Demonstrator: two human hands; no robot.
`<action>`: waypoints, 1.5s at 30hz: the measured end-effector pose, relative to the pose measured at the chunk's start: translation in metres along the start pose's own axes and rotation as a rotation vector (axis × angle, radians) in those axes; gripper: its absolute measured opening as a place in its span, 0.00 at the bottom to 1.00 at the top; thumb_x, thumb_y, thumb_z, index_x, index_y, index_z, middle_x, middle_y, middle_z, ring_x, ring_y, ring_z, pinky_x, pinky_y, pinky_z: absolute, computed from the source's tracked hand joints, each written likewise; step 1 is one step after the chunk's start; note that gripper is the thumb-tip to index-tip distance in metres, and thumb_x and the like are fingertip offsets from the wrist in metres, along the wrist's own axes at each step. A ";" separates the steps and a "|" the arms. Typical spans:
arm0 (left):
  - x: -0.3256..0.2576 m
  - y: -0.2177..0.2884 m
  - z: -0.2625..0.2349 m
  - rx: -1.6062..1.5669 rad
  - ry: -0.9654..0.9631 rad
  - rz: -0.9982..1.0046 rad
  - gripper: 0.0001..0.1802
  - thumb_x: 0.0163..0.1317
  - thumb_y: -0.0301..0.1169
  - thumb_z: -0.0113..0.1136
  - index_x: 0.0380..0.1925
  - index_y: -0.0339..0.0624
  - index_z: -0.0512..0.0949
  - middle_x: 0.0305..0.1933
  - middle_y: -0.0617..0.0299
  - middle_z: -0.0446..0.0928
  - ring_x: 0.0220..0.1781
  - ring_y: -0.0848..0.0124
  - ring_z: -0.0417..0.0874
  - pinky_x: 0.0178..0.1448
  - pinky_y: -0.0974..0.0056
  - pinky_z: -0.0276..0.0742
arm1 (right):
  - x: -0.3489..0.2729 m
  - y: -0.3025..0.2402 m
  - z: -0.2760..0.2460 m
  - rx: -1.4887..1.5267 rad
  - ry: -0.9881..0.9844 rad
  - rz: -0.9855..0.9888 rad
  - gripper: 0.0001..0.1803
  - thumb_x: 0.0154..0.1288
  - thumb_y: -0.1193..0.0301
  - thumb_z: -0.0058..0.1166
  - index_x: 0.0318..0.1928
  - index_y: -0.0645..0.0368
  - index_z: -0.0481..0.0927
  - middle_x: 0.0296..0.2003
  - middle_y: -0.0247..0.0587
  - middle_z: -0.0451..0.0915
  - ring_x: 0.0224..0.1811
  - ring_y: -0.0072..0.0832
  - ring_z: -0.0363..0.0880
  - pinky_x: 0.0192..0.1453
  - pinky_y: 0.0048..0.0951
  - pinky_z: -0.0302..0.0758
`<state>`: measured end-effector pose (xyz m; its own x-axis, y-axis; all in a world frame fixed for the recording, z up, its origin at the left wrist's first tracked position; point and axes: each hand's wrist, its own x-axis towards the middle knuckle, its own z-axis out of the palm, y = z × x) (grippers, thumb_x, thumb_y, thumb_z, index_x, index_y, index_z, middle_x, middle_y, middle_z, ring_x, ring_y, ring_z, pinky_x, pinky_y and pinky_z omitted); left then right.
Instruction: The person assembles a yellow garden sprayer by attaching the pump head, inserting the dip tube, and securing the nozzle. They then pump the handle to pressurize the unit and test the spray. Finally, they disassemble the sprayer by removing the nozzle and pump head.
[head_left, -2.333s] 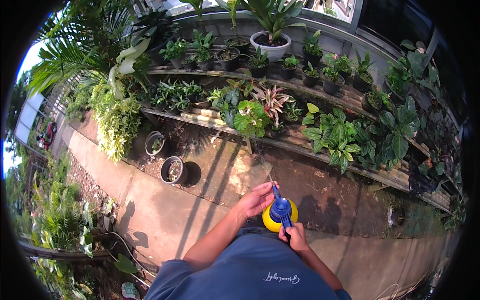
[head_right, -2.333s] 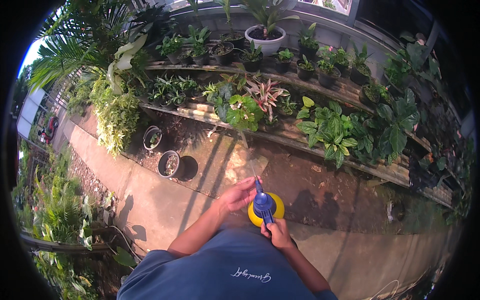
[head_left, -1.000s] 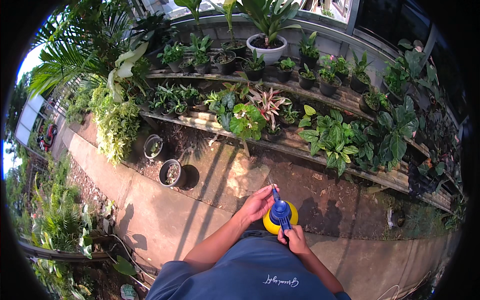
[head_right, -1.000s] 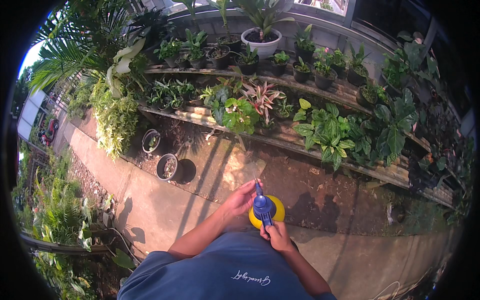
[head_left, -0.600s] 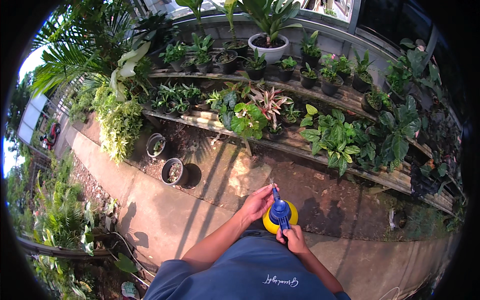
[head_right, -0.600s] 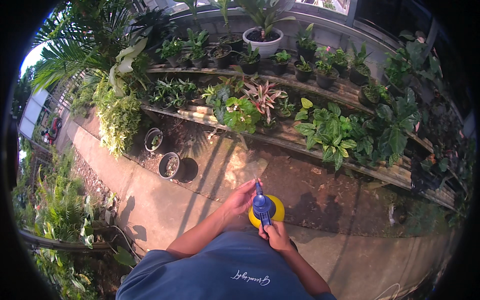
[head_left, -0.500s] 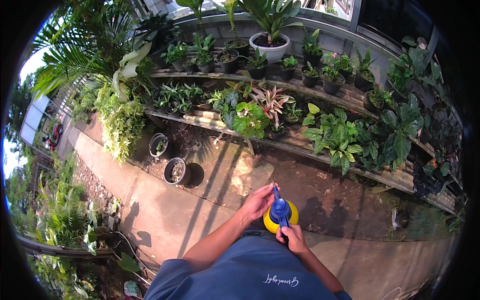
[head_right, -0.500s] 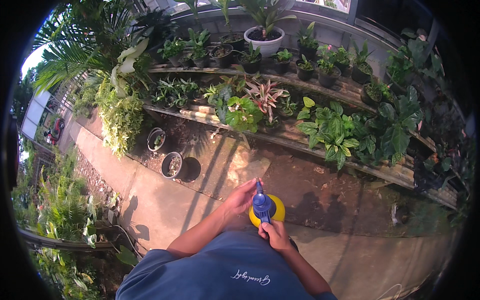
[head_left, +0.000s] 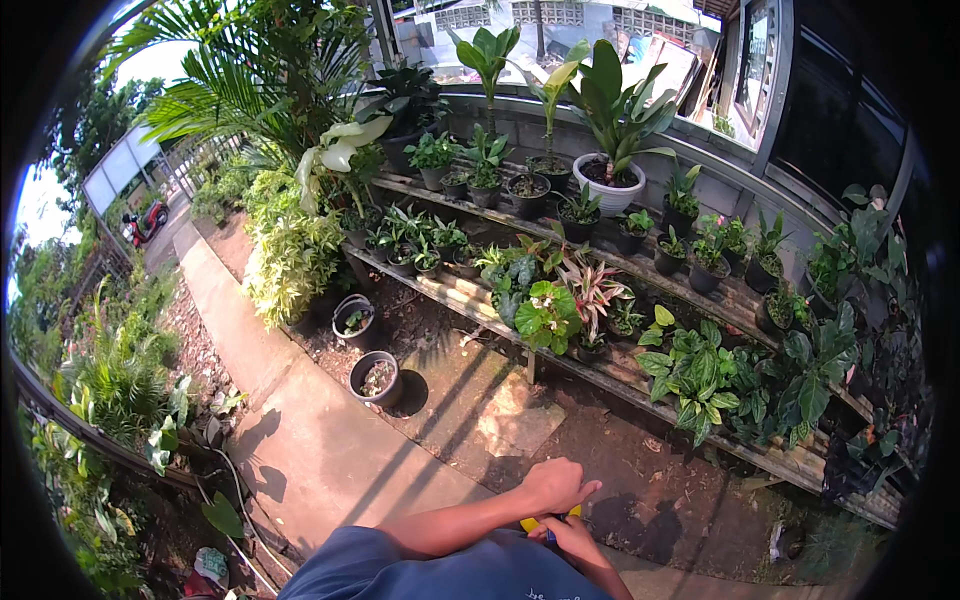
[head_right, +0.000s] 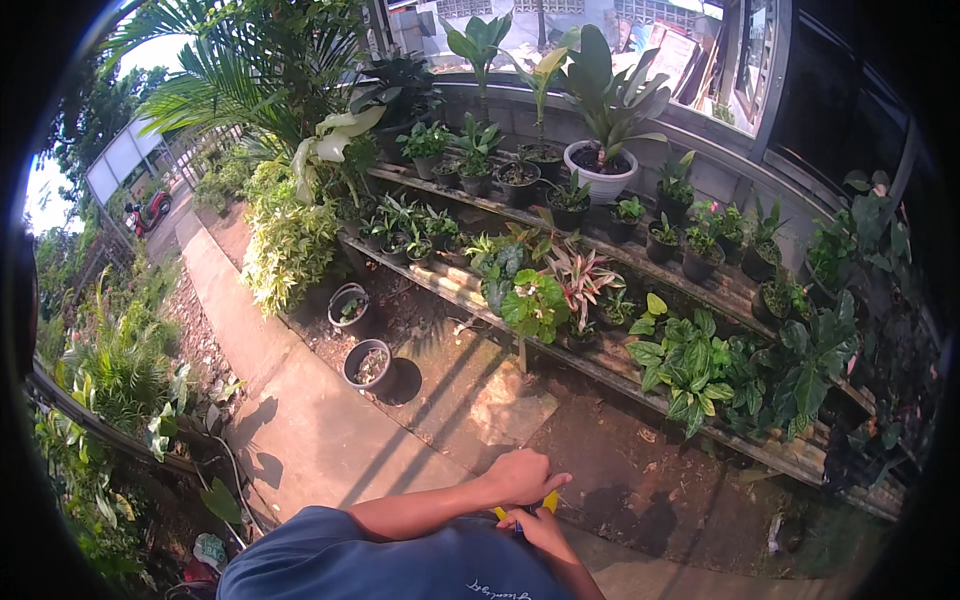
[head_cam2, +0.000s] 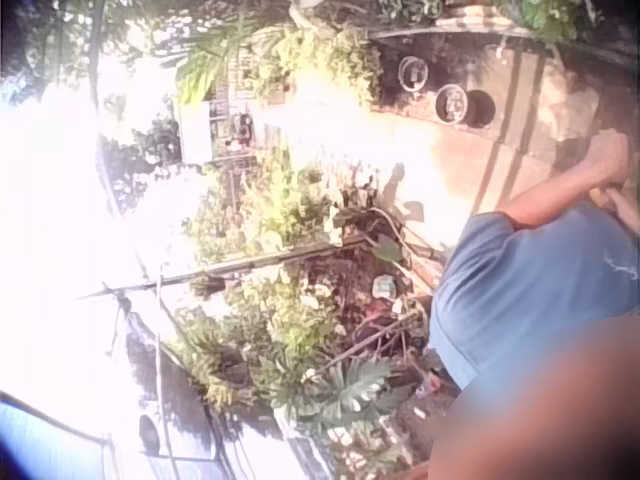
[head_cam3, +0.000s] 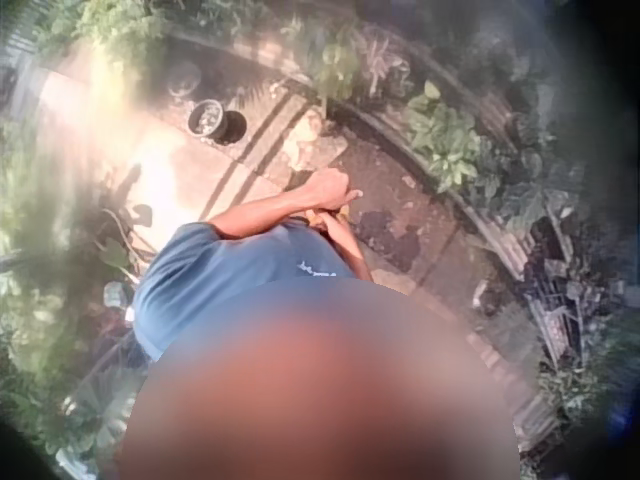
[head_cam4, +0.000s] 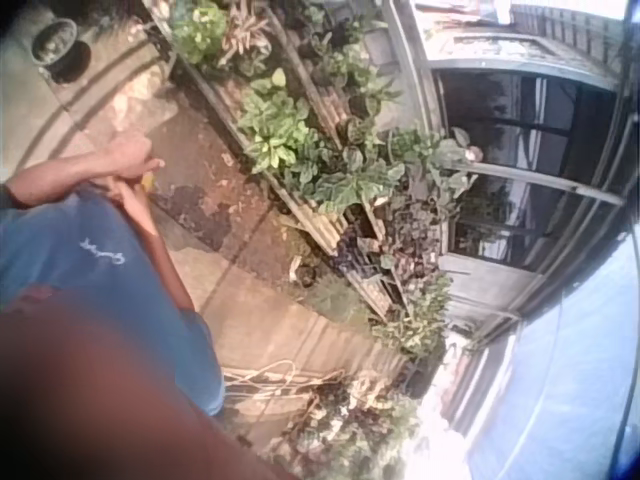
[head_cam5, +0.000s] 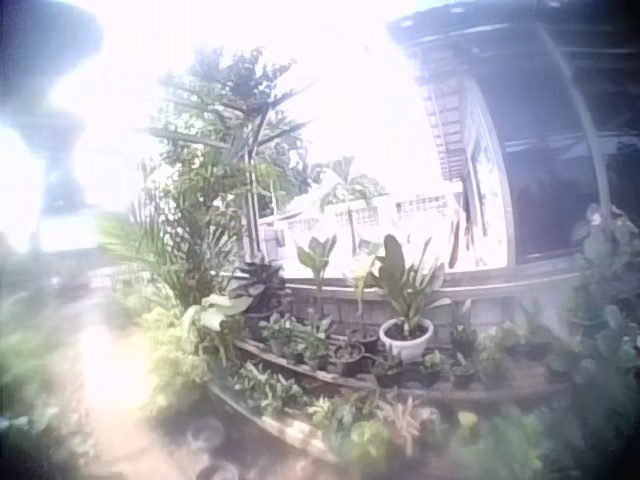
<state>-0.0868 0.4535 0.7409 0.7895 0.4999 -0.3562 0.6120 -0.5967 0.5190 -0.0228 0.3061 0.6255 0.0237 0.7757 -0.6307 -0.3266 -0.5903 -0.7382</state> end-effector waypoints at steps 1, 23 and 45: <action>-0.006 -0.002 0.000 -0.019 -0.023 -0.002 0.37 0.75 0.59 0.49 0.28 0.33 0.87 0.29 0.39 0.84 0.38 0.42 0.88 0.46 0.44 0.85 | 0.003 0.003 0.006 -0.098 0.042 0.010 0.15 0.71 0.62 0.63 0.39 0.65 0.86 0.30 0.42 0.87 0.32 0.29 0.85 0.42 0.31 0.80; -0.168 -0.052 0.009 -0.097 0.193 -0.213 0.46 0.74 0.66 0.41 0.20 0.33 0.84 0.22 0.40 0.82 0.29 0.41 0.86 0.37 0.45 0.85 | 0.057 0.165 0.098 -0.698 0.171 -0.288 0.15 0.68 0.63 0.61 0.48 0.59 0.82 0.33 0.41 0.84 0.33 0.34 0.84 0.38 0.39 0.76; -0.193 -0.095 0.046 -0.042 0.019 -0.165 0.45 0.78 0.63 0.34 0.25 0.35 0.85 0.25 0.42 0.83 0.30 0.43 0.87 0.38 0.45 0.84 | 0.078 0.187 0.129 -0.704 0.210 -0.249 0.23 0.63 0.53 0.62 0.49 0.57 0.84 0.44 0.52 0.88 0.48 0.47 0.88 0.50 0.46 0.80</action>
<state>-0.2950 0.3848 0.7243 0.6770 0.6009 -0.4250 0.7306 -0.4789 0.4868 -0.2040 0.2851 0.4695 0.2195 0.8869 -0.4065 0.3875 -0.4617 -0.7980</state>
